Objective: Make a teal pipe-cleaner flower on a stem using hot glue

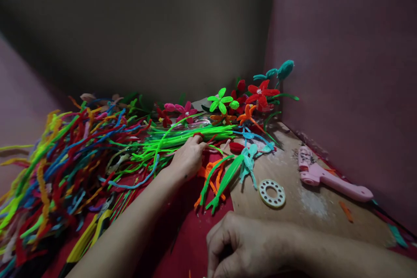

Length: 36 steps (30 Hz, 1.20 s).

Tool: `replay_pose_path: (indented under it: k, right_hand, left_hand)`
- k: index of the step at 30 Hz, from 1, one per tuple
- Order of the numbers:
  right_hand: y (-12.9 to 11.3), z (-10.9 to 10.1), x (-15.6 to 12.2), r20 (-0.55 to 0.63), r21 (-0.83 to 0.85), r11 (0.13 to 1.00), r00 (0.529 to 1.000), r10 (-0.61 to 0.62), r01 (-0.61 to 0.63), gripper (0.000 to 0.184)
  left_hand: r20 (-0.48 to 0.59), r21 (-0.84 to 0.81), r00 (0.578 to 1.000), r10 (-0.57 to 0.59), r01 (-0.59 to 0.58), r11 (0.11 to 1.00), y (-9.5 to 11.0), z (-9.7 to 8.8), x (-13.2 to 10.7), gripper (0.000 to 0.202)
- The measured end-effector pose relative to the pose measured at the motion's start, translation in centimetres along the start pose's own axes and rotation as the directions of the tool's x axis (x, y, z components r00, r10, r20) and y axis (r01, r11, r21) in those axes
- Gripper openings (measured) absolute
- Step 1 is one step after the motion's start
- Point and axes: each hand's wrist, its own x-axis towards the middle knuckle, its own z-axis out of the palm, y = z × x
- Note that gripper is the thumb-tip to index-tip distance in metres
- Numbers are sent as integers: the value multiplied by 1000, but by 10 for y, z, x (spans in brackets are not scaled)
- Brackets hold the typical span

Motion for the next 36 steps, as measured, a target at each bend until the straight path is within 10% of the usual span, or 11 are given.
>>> replay_pose_path:
  k: [14,36]
  right_hand:
    - [-5,-1,-1,16,4,1000,1000,7,-7,13]
    - [-5,2,-1,0,75,996,999,51,-51,9]
  left_hand:
    - [-99,378,982,162,-113,919,-45,-20,7,34]
    - [-135,291,983,125,-81,953,-69,-36,9,40]
